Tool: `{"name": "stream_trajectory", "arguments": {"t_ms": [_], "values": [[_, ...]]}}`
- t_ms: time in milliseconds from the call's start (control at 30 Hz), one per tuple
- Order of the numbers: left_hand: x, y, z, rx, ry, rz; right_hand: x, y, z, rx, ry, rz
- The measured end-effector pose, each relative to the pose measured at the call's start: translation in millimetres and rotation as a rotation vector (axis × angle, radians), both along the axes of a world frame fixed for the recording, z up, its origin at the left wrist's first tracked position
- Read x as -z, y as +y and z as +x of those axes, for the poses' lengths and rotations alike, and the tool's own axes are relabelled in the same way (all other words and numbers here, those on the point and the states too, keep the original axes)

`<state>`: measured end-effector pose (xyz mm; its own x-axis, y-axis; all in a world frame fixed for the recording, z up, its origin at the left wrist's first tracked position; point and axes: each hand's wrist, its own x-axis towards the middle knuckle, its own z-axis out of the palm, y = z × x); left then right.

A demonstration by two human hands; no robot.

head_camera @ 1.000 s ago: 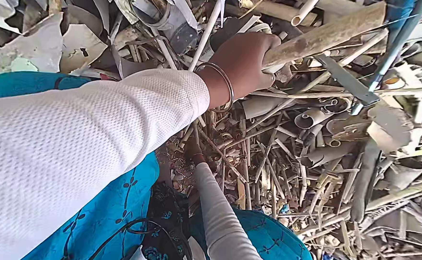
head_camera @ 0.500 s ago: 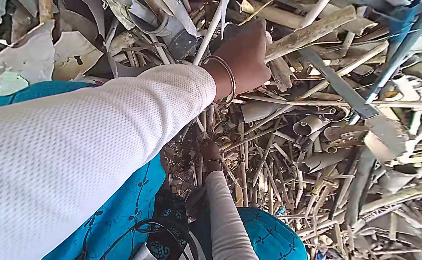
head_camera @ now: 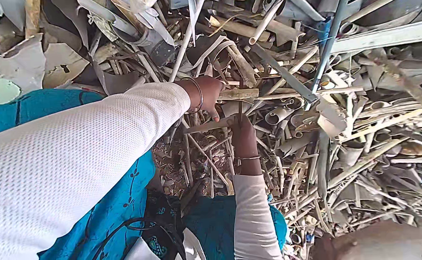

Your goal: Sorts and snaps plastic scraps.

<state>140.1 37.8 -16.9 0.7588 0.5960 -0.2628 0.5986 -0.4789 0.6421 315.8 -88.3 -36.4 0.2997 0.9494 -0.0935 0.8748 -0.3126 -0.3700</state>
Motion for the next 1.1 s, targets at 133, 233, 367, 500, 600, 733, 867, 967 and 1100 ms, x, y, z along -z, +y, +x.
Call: {"name": "stream_trajectory", "arguments": {"t_ms": [133, 233, 367, 500, 600, 733, 867, 967, 1100], "values": [[-7, -9, 1, 0.027, -0.135, -0.005, -40, 8, -19, -0.043, 0.364, 0.228], [-14, -7, -1, -0.033, -0.164, 0.045, -47, 13, -27, -0.079, 0.794, 0.359], [-23, 0, -14, -0.302, -0.270, 0.039, -1, 30, 9, -0.023, 0.960, 0.392], [-26, 7, -17, -0.497, -0.373, 0.034, 118, 62, 66, 0.203, 0.258, -0.185], [-20, 15, -13, -0.531, -0.303, 0.047, 212, 72, 78, 0.025, 0.149, -0.453], [-7, 32, -7, -0.492, -0.244, 0.057, 287, 98, 76, -0.016, -0.023, -0.623], [58, 92, 15, -0.491, -0.472, 0.201, 275, 109, 31, 0.202, -0.119, -0.318], [61, 100, 19, -0.491, -0.426, 0.119, 177, 133, -23, 0.320, 0.134, -0.734], [70, 99, 25, -0.476, -0.412, 0.132, 279, 99, 7, 0.261, -0.016, -0.594]]}}
